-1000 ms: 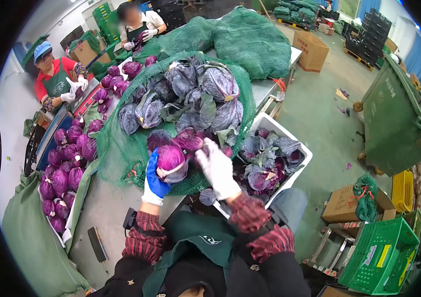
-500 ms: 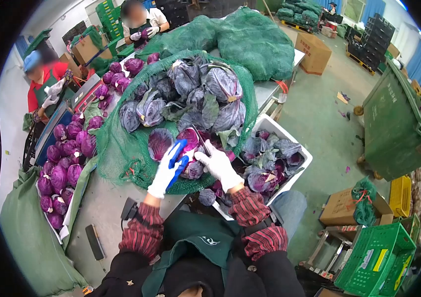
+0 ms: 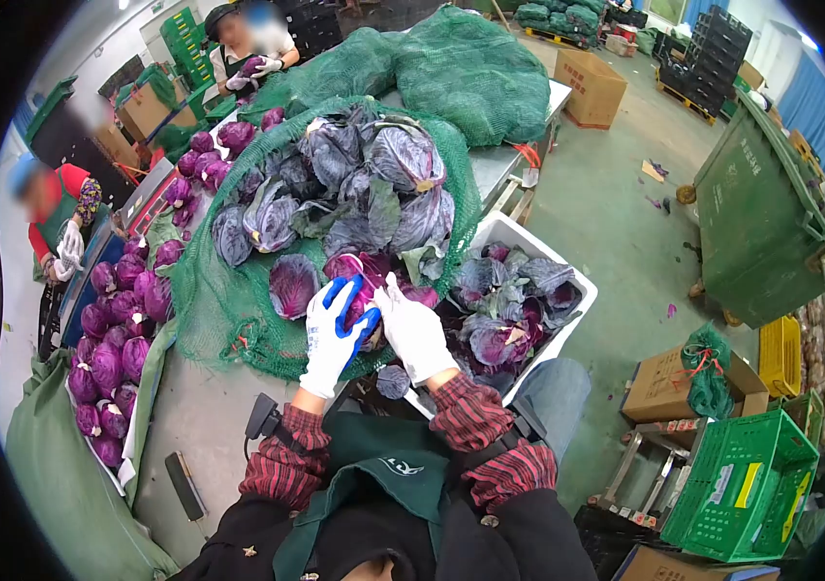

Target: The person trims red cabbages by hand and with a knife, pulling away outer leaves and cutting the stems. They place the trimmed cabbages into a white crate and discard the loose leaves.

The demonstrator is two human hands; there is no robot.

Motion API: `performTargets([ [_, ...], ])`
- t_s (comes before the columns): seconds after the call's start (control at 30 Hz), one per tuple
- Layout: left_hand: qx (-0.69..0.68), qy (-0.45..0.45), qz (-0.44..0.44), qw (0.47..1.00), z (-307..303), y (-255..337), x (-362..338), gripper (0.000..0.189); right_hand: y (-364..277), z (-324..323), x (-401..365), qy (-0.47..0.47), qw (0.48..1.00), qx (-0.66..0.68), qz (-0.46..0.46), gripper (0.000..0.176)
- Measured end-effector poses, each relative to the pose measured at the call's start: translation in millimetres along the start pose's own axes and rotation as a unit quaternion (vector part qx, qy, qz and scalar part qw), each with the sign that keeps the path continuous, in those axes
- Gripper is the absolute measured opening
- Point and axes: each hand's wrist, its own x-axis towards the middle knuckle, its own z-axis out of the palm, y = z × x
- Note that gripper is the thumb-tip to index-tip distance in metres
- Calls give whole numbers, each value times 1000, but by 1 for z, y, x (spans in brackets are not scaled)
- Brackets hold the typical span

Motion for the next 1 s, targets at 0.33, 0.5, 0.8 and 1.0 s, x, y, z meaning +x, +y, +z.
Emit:
performTargets([
  [0.33, -48, -108, 62, 991, -43, 6, -13, 68, 32, -23, 47, -157, 953, 164, 200, 62],
  [0.5, -97, -150, 13, 984, -72, -19, -25, 74, 38, -1, 50, -108, 987, 37, 109, 61],
  [0.8, -10, -79, -51, 996, -55, -12, -12, 78, -57, -7, -41, 10, 974, 183, 132, 60],
  [1.0, 2, -81, -148, 986, -60, 10, -10, 74, -57, 4, -36, -20, 966, 182, 181, 58],
])
